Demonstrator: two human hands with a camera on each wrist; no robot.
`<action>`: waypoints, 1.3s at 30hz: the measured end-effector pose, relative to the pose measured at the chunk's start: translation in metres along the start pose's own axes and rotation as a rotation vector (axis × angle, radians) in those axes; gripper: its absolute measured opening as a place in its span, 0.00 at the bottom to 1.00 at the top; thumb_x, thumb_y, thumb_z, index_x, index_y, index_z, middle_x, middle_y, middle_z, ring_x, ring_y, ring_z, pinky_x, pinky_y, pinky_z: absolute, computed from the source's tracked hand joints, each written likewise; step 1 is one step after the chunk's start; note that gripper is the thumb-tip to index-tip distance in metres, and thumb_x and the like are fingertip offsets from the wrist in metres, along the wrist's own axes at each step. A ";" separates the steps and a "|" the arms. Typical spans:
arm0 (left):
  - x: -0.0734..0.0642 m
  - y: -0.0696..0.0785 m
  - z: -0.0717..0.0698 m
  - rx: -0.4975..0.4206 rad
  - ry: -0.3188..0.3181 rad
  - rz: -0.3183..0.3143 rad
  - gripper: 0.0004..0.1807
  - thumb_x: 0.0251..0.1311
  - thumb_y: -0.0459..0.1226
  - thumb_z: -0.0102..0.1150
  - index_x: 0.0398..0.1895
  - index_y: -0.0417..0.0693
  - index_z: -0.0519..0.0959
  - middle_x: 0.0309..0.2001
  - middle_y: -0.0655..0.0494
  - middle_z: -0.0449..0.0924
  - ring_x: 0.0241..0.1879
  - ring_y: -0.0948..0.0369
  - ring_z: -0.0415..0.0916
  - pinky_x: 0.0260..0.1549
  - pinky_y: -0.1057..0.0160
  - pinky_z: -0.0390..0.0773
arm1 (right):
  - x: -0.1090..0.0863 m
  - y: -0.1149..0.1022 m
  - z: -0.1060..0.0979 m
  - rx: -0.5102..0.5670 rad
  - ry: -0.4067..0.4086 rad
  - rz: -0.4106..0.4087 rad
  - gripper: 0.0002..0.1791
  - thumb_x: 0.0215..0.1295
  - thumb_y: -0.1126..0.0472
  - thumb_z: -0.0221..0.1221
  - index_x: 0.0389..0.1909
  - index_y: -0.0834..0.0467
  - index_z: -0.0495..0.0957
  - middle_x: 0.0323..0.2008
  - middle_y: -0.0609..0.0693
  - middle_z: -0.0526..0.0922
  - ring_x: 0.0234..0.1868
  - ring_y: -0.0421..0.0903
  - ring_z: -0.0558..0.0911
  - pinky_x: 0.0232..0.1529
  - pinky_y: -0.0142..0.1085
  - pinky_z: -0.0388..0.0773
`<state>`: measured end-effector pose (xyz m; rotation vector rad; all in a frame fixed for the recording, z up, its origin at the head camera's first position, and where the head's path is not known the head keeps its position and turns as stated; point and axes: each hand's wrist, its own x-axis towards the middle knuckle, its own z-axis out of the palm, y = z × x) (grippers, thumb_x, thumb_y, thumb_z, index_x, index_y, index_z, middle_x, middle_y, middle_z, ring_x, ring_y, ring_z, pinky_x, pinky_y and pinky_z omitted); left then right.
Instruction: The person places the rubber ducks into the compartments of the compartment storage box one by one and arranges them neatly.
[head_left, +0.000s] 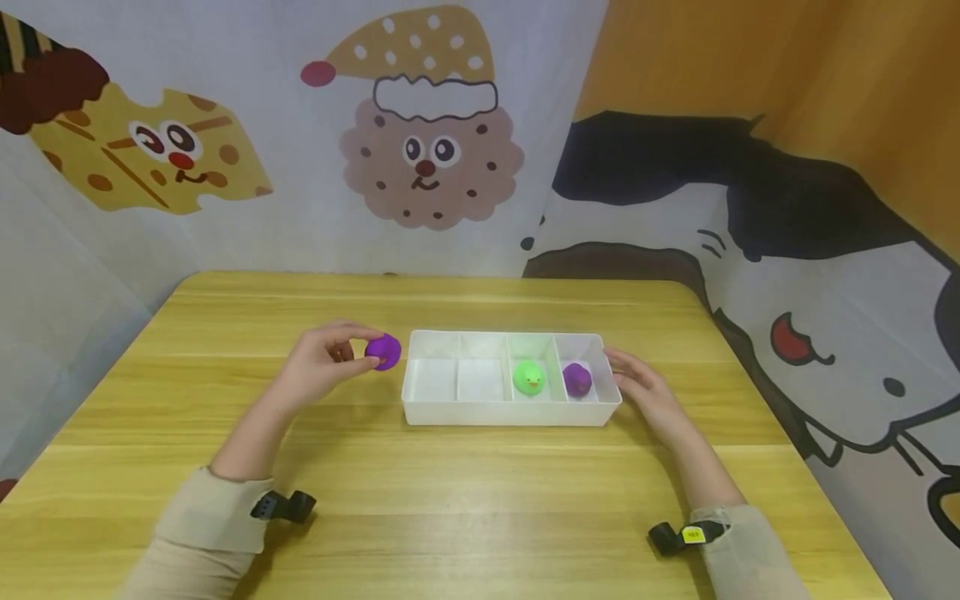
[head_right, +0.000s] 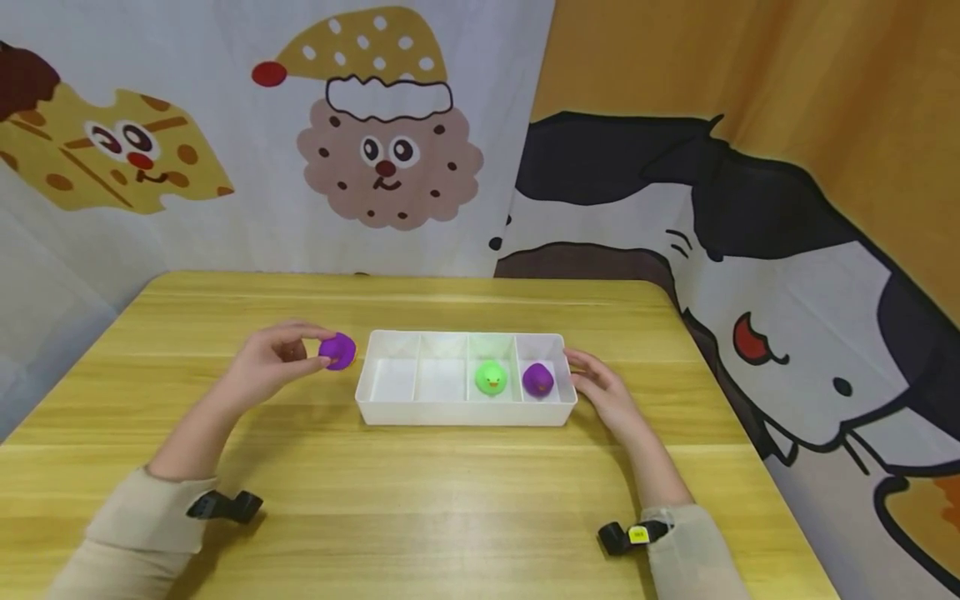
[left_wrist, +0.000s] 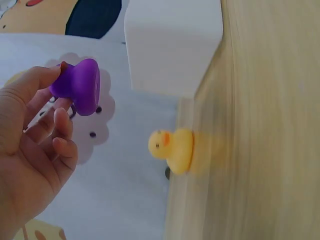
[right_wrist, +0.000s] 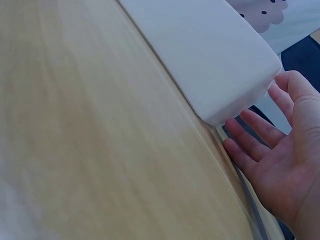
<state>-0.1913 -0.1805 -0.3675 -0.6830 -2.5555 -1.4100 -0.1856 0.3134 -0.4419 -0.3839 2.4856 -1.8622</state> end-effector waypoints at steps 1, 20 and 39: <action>0.001 0.002 0.002 -0.009 -0.005 0.005 0.15 0.54 0.32 0.69 0.47 0.42 0.83 0.40 0.53 0.80 0.25 0.57 0.69 0.18 0.66 0.69 | 0.000 0.000 0.000 -0.002 0.001 0.003 0.26 0.73 0.59 0.51 0.68 0.63 0.62 0.65 0.64 0.65 0.60 0.45 0.70 0.54 0.28 0.68; 0.023 0.034 0.041 -0.124 -0.084 0.045 0.16 0.54 0.30 0.68 0.47 0.41 0.83 0.44 0.51 0.81 0.23 0.57 0.67 0.17 0.67 0.66 | -0.001 0.000 -0.001 -0.046 0.004 0.031 0.27 0.72 0.55 0.52 0.69 0.59 0.62 0.66 0.61 0.66 0.60 0.41 0.70 0.57 0.31 0.65; 0.048 0.041 0.076 -0.149 -0.186 0.047 0.16 0.56 0.35 0.68 0.49 0.48 0.83 0.48 0.57 0.80 0.25 0.56 0.70 0.19 0.65 0.69 | -0.001 -0.002 0.000 -0.041 0.006 0.022 0.26 0.73 0.57 0.51 0.68 0.60 0.63 0.64 0.64 0.67 0.59 0.42 0.71 0.56 0.28 0.66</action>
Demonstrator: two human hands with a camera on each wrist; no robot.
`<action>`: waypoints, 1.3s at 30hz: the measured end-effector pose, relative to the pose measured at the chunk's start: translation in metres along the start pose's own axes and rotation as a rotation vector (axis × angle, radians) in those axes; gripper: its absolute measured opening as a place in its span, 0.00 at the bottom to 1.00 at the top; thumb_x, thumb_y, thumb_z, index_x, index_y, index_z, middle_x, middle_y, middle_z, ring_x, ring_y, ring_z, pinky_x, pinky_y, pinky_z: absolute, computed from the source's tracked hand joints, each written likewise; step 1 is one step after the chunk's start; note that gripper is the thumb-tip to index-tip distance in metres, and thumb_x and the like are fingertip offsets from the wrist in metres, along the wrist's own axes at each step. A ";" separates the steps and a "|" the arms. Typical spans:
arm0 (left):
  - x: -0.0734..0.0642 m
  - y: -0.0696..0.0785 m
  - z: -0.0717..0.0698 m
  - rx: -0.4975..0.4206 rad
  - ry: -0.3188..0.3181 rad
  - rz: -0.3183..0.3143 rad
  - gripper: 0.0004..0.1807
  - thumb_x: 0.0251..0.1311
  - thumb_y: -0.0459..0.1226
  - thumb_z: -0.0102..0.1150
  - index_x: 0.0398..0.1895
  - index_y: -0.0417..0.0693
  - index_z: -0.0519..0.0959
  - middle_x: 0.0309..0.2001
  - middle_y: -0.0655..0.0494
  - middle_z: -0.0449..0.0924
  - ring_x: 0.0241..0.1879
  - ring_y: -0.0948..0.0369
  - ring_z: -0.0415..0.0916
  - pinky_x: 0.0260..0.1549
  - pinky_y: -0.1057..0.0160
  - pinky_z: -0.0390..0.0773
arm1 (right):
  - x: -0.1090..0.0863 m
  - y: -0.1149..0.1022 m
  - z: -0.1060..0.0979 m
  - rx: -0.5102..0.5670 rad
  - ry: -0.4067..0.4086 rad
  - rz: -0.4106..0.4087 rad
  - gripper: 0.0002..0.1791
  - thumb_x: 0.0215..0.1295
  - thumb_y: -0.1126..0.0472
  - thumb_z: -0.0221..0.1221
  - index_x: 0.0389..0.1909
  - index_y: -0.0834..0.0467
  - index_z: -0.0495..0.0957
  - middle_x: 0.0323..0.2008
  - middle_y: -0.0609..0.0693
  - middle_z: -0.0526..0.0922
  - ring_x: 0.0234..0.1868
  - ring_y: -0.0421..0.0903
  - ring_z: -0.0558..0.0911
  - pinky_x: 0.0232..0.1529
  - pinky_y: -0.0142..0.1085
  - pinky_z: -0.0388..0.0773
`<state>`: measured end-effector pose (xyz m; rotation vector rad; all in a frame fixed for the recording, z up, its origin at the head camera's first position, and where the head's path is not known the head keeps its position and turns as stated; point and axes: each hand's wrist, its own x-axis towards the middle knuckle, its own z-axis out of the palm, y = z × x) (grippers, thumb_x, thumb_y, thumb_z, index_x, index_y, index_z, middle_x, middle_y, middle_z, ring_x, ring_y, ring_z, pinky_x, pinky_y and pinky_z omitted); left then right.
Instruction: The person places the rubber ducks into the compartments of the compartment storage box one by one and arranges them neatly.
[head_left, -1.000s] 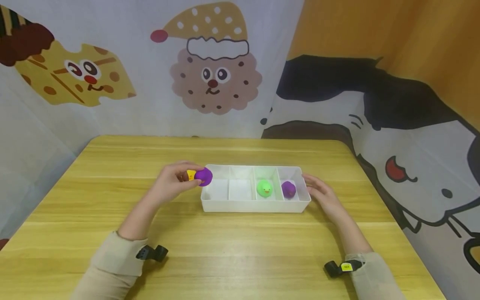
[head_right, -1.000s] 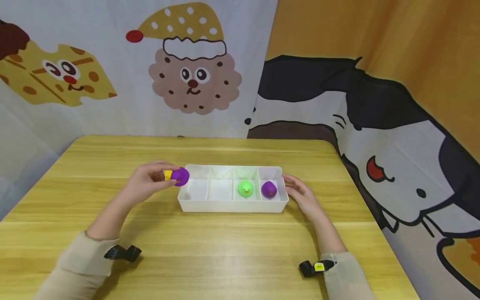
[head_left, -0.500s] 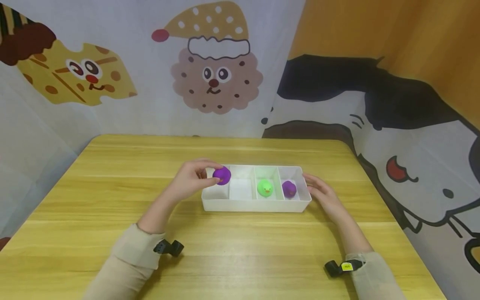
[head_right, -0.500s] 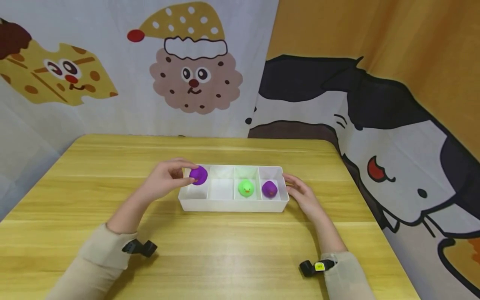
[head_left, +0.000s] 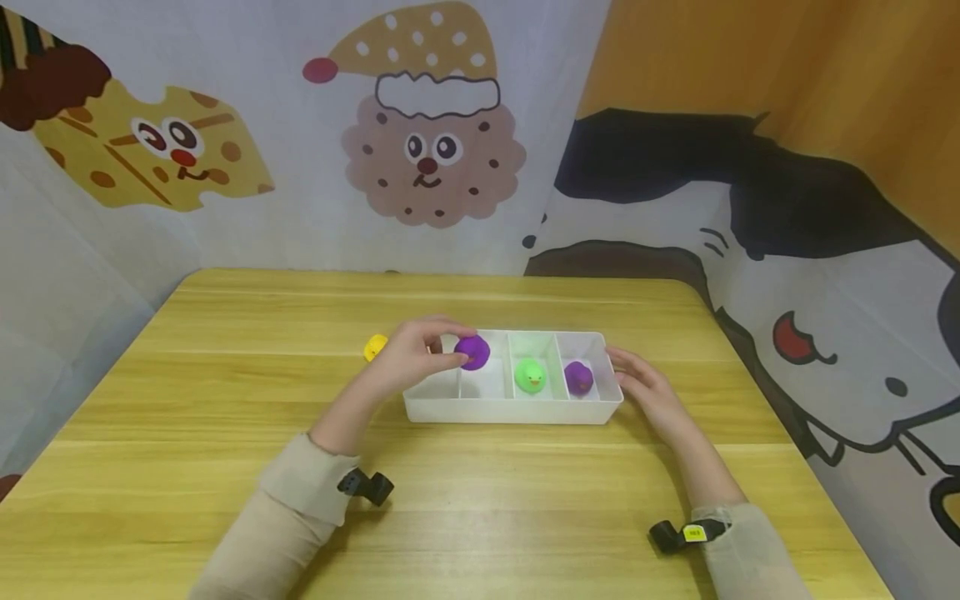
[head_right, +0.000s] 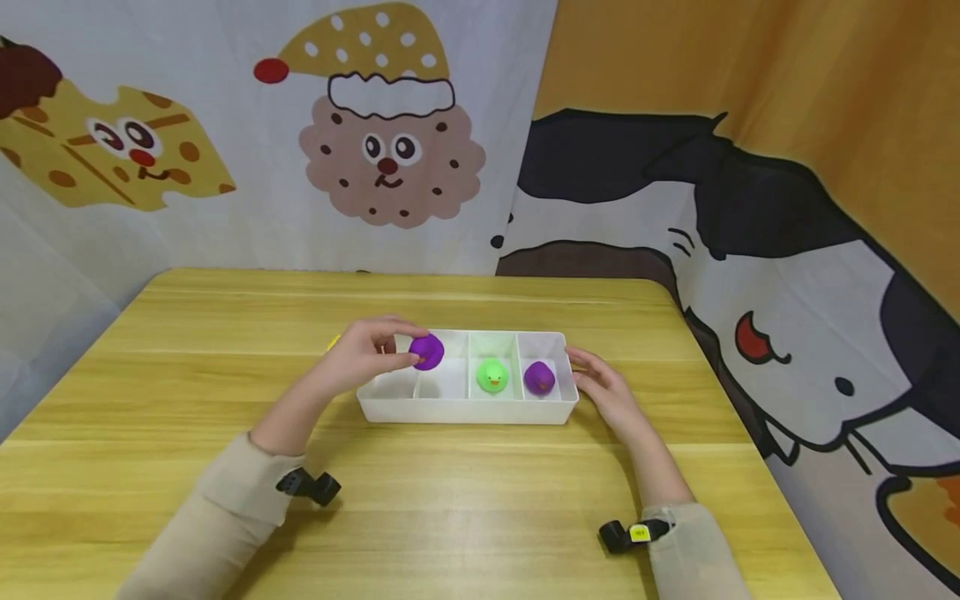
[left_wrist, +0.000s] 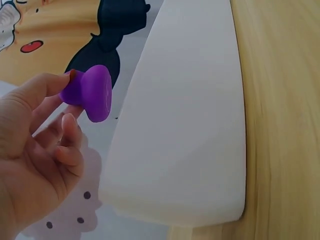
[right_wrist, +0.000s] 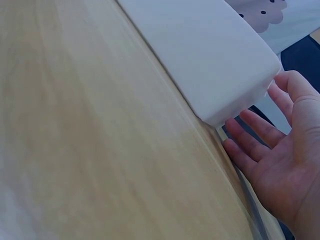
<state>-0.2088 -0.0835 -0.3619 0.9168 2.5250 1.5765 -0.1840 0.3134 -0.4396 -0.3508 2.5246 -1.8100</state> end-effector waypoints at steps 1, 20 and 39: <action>0.002 0.000 0.001 0.007 -0.008 -0.003 0.16 0.56 0.35 0.67 0.49 0.48 0.83 0.47 0.57 0.80 0.25 0.56 0.70 0.19 0.65 0.70 | 0.000 0.000 0.000 -0.002 0.000 0.002 0.26 0.73 0.57 0.51 0.68 0.60 0.63 0.64 0.63 0.67 0.59 0.41 0.71 0.56 0.28 0.66; 0.020 -0.014 0.017 0.073 -0.134 -0.004 0.15 0.54 0.33 0.68 0.47 0.47 0.84 0.44 0.59 0.81 0.34 0.56 0.73 0.30 0.61 0.75 | -0.001 -0.001 0.000 0.003 0.002 0.007 0.27 0.72 0.56 0.52 0.68 0.60 0.62 0.65 0.63 0.66 0.58 0.39 0.71 0.55 0.28 0.67; 0.030 -0.030 0.026 0.128 -0.184 -0.123 0.16 0.51 0.32 0.70 0.45 0.48 0.85 0.48 0.56 0.81 0.53 0.56 0.73 0.57 0.52 0.68 | 0.000 0.000 0.000 0.006 -0.004 0.004 0.27 0.72 0.56 0.52 0.69 0.60 0.62 0.65 0.63 0.66 0.60 0.42 0.71 0.55 0.28 0.67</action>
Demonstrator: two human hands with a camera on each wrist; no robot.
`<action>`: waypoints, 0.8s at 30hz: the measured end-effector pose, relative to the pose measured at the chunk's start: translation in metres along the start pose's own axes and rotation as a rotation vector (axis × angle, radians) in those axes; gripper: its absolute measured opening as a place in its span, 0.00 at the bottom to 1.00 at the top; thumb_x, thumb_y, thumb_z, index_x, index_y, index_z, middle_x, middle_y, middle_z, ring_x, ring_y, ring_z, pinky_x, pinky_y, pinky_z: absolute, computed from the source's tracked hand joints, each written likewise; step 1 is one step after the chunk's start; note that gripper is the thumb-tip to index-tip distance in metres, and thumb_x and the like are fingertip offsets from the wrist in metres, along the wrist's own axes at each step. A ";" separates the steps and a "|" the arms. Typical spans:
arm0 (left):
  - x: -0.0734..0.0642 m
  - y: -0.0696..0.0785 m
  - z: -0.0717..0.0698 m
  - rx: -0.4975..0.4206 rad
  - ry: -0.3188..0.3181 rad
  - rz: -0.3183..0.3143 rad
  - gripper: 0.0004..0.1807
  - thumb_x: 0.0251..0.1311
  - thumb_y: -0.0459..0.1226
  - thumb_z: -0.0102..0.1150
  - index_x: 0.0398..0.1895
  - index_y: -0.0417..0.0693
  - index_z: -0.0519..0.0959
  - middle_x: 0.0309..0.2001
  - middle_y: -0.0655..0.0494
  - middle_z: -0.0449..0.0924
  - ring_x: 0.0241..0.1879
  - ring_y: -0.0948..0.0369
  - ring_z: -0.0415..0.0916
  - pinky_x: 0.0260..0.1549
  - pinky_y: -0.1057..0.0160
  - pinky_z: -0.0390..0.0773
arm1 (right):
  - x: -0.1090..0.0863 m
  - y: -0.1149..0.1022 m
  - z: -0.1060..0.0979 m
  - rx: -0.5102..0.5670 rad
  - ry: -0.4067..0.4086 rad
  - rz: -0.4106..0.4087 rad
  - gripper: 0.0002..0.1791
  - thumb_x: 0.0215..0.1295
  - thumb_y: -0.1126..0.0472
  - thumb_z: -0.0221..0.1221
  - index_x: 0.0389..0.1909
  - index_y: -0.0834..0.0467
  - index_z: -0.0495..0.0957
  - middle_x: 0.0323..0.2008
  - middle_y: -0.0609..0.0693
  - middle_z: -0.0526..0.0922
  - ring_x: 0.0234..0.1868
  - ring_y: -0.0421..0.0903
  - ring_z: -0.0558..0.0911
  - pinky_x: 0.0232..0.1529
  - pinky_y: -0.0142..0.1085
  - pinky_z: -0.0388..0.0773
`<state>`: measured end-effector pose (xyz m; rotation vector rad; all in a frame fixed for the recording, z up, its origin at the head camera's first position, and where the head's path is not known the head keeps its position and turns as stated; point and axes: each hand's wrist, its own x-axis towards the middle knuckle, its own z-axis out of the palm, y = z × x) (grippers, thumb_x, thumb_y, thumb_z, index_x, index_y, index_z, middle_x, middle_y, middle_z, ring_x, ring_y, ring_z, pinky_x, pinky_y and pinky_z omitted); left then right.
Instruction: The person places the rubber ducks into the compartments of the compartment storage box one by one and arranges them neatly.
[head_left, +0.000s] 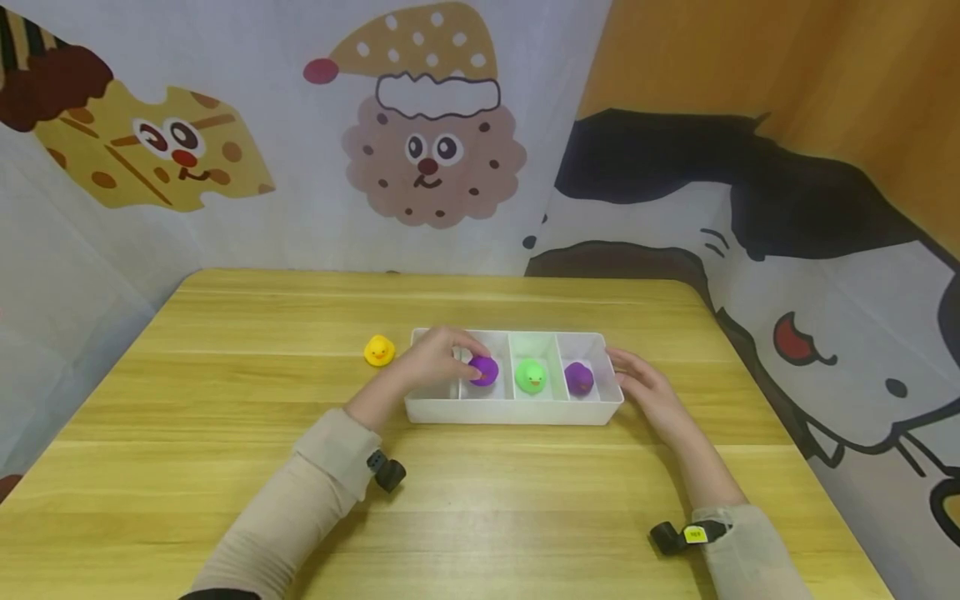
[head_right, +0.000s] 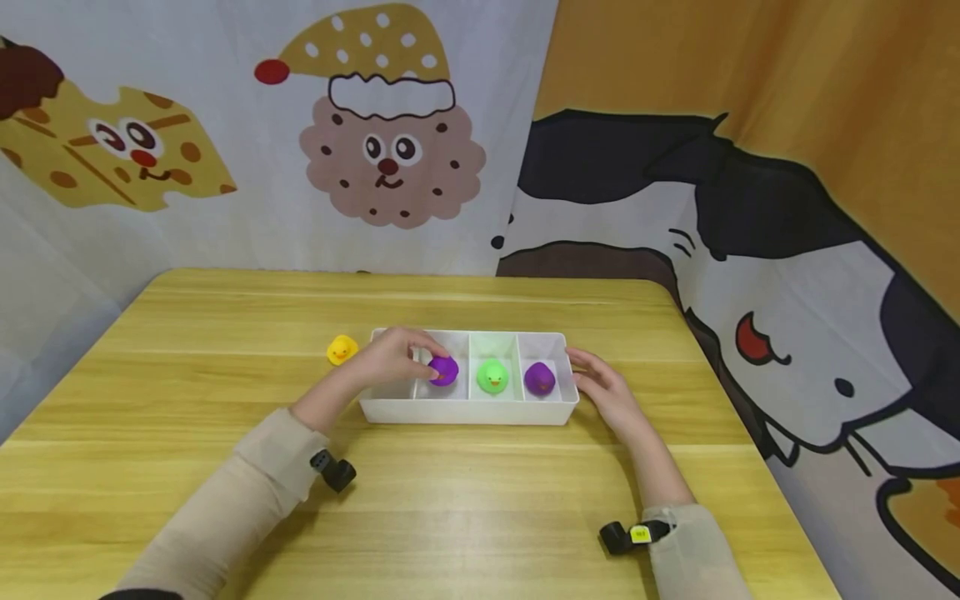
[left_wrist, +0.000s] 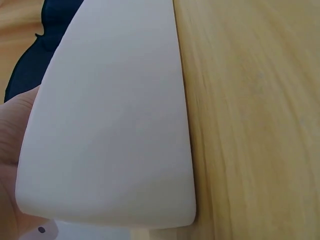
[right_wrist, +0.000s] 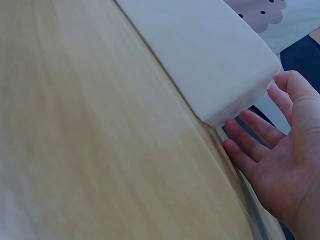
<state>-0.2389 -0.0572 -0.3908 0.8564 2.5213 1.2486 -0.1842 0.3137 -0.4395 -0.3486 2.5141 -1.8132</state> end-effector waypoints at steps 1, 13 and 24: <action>0.001 0.000 0.000 0.005 -0.002 -0.004 0.16 0.51 0.32 0.70 0.45 0.48 0.85 0.48 0.56 0.81 0.54 0.56 0.73 0.58 0.51 0.67 | 0.000 0.000 0.000 0.005 0.002 0.001 0.27 0.72 0.56 0.52 0.68 0.60 0.63 0.65 0.63 0.66 0.59 0.42 0.71 0.55 0.28 0.68; 0.008 -0.001 0.004 0.041 -0.038 -0.058 0.15 0.50 0.31 0.71 0.44 0.48 0.85 0.47 0.56 0.82 0.52 0.57 0.75 0.55 0.55 0.70 | 0.001 0.000 0.000 -0.004 -0.002 0.002 0.27 0.72 0.56 0.52 0.69 0.60 0.62 0.65 0.62 0.66 0.60 0.45 0.70 0.56 0.29 0.67; 0.010 0.004 0.006 0.050 -0.083 -0.096 0.13 0.49 0.29 0.69 0.40 0.49 0.86 0.45 0.56 0.82 0.46 0.57 0.75 0.43 0.57 0.77 | 0.001 0.001 0.001 0.020 0.000 -0.011 0.27 0.72 0.58 0.52 0.68 0.61 0.62 0.65 0.64 0.66 0.59 0.43 0.71 0.54 0.28 0.69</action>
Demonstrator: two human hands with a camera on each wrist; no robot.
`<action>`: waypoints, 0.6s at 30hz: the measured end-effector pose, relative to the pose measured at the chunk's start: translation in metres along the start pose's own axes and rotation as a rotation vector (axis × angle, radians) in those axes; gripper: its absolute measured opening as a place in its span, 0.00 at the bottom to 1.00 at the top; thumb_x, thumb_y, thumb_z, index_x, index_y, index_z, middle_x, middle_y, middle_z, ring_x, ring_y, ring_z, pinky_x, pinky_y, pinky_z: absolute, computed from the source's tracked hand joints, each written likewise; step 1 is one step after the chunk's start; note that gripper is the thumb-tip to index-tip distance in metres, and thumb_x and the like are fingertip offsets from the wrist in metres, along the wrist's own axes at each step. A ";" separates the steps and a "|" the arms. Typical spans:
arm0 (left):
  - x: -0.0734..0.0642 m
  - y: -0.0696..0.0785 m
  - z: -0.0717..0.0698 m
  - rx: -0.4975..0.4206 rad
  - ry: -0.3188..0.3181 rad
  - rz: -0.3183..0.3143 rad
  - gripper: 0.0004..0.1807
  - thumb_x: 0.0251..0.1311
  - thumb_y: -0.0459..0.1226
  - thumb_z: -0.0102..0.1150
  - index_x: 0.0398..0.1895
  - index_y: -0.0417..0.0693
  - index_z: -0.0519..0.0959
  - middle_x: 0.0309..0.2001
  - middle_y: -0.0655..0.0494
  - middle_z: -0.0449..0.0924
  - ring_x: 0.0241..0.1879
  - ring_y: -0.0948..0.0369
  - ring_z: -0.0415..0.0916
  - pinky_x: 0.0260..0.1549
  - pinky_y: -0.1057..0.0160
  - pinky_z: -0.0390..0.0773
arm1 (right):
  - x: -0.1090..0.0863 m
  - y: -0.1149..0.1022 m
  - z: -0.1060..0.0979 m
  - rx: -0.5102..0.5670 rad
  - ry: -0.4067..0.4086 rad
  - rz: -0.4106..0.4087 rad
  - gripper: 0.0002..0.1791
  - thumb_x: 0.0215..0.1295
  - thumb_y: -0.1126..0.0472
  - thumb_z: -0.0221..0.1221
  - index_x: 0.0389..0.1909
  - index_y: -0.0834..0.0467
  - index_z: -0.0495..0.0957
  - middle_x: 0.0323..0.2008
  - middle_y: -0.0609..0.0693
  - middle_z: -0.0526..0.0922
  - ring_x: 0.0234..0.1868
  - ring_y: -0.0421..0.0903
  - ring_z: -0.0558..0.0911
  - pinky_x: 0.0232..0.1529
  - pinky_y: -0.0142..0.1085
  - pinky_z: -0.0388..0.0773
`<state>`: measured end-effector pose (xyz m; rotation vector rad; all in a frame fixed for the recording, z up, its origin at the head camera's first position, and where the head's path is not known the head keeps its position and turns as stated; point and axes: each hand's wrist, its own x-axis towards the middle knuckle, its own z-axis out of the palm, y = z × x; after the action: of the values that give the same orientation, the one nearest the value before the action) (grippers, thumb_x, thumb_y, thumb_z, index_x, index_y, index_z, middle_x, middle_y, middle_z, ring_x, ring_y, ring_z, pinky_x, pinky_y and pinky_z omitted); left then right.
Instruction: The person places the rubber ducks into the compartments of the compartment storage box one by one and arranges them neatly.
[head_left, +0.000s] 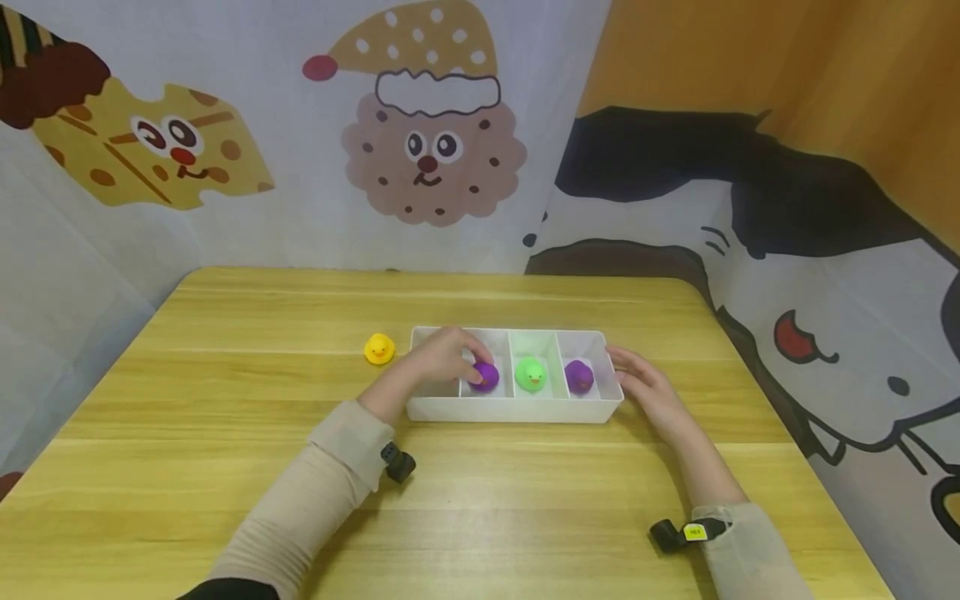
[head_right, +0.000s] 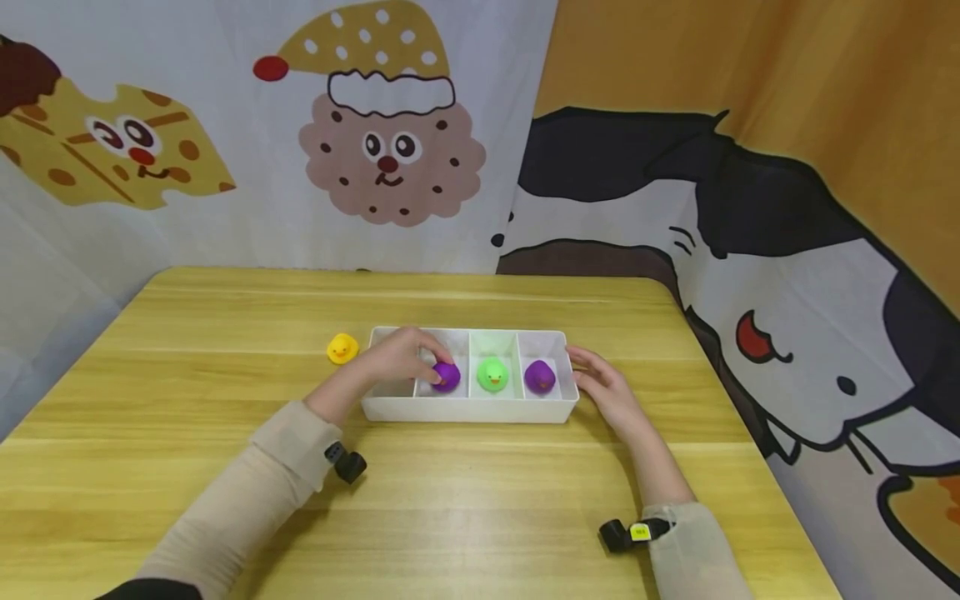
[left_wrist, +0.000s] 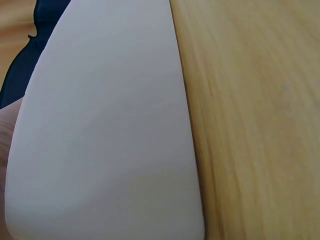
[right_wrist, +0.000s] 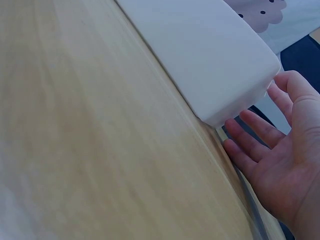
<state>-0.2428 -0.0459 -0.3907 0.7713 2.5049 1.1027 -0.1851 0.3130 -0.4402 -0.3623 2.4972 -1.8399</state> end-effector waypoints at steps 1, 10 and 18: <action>0.000 0.001 0.000 -0.001 -0.005 -0.008 0.13 0.49 0.28 0.69 0.39 0.49 0.86 0.45 0.57 0.82 0.46 0.57 0.75 0.43 0.57 0.77 | 0.000 0.000 0.000 0.001 0.000 -0.002 0.27 0.72 0.58 0.52 0.68 0.61 0.62 0.65 0.64 0.66 0.59 0.42 0.71 0.54 0.28 0.69; -0.001 0.004 0.000 0.002 -0.008 -0.033 0.13 0.50 0.29 0.70 0.40 0.49 0.85 0.45 0.58 0.81 0.51 0.56 0.74 0.55 0.53 0.69 | 0.000 -0.003 0.000 -0.007 -0.005 -0.011 0.27 0.73 0.58 0.51 0.69 0.62 0.62 0.65 0.64 0.65 0.61 0.45 0.70 0.54 0.28 0.68; -0.009 0.005 -0.002 -0.038 0.023 -0.009 0.15 0.54 0.32 0.68 0.46 0.45 0.84 0.49 0.56 0.80 0.55 0.55 0.71 0.58 0.50 0.66 | 0.000 -0.002 0.000 -0.016 -0.002 -0.008 0.26 0.73 0.58 0.51 0.68 0.61 0.62 0.65 0.65 0.65 0.61 0.47 0.70 0.55 0.28 0.68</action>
<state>-0.2349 -0.0493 -0.3848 0.7410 2.4959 1.1594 -0.1847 0.3123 -0.4386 -0.3754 2.5146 -1.8220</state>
